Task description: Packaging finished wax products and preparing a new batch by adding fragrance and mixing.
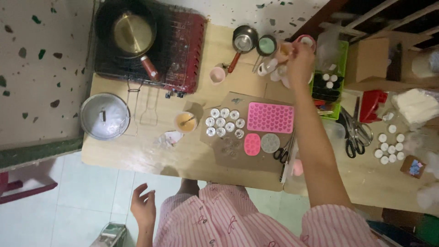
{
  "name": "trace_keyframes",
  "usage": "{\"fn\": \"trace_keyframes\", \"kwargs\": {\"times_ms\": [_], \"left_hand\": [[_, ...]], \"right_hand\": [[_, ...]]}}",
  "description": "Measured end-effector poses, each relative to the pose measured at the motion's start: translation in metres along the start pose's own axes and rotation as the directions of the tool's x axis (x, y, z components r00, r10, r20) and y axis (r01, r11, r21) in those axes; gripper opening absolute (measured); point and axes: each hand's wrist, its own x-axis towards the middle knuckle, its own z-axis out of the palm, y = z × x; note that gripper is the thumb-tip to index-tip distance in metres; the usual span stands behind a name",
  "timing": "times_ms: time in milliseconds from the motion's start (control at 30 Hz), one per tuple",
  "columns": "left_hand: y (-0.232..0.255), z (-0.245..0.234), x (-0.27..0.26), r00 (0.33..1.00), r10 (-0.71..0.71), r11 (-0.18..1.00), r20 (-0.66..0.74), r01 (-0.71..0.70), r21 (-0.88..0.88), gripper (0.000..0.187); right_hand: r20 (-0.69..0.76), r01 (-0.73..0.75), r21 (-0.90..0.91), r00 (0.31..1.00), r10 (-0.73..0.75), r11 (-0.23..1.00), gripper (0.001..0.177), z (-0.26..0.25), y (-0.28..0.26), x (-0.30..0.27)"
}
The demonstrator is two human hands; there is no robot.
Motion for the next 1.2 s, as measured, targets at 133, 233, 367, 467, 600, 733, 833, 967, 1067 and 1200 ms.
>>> {"fn": "trace_keyframes", "kwargs": {"times_ms": [133, 233, 367, 467, 600, 733, 833, 967, 1067, 1200], "left_hand": [[0.017, 0.009, 0.006, 0.999, 0.035, 0.999, 0.019, -0.035, -0.011, 0.036], [0.03, 0.015, 0.002, 0.999, 0.023, 0.997, 0.031, -0.025, 0.072, 0.036], [0.02, 0.019, 0.011, 0.992, 0.068, 0.994, 0.107, -0.076, 0.077, 0.031], [0.015, 0.028, 0.017, 0.98, 0.108, 0.994, 0.168, -0.112, 0.015, 0.029], [0.042, 0.036, 0.018, 0.978, -0.081, 0.992, 0.191, 0.061, 0.106, 0.023], [0.014, 0.079, 0.048, 0.941, 0.016, 0.993, 0.338, -0.056, 0.107, 0.017], [-0.003, 0.113, 0.076, 0.821, 0.116, 0.968, 0.559, -0.22, 0.122, 0.024], [0.064, 0.152, 0.071, 0.611, 0.158, 0.919, 0.776, -0.378, 0.11, 0.02], [0.092, 0.18, 0.047, 0.492, 0.131, 0.882, 0.861, -0.454, 0.125, 0.023], [0.11, 0.235, -0.005, 0.334, 0.16, 0.862, 0.929, -0.505, 0.033, 0.027]], "right_hand": [[0.071, -0.042, -0.003, 0.997, 0.042, 0.999, 0.022, -0.017, -0.035, -0.013], [0.276, -0.195, -0.128, 0.935, 0.224, 0.972, 0.019, -0.005, -0.051, -0.046], [0.198, -0.139, 0.216, 0.975, 0.096, 0.967, 0.015, 0.052, -0.045, -0.14], [0.337, -0.318, 0.206, 0.911, 0.238, 0.925, 0.021, 0.061, -0.051, -0.216], [0.321, -0.41, 0.233, 0.888, 0.328, 0.882, 0.027, 0.028, -0.071, -0.303], [0.394, -0.702, 0.099, 0.679, 0.62, 0.705, 0.019, 0.001, -0.049, -0.394], [0.277, -0.719, 0.301, 0.694, 0.664, 0.626, 0.027, -0.01, -0.014, -0.472], [0.065, -0.85, 0.236, 0.497, 0.865, 0.47, 0.021, -0.099, -0.05, -0.494], [-0.002, -0.961, 0.164, 0.227, 0.974, 0.224, 0.017, -0.158, -0.084, -0.553], [-0.221, -0.993, 0.028, 0.102, 0.97, 0.11, 0.019, -0.13, -0.061, -0.806]]}}
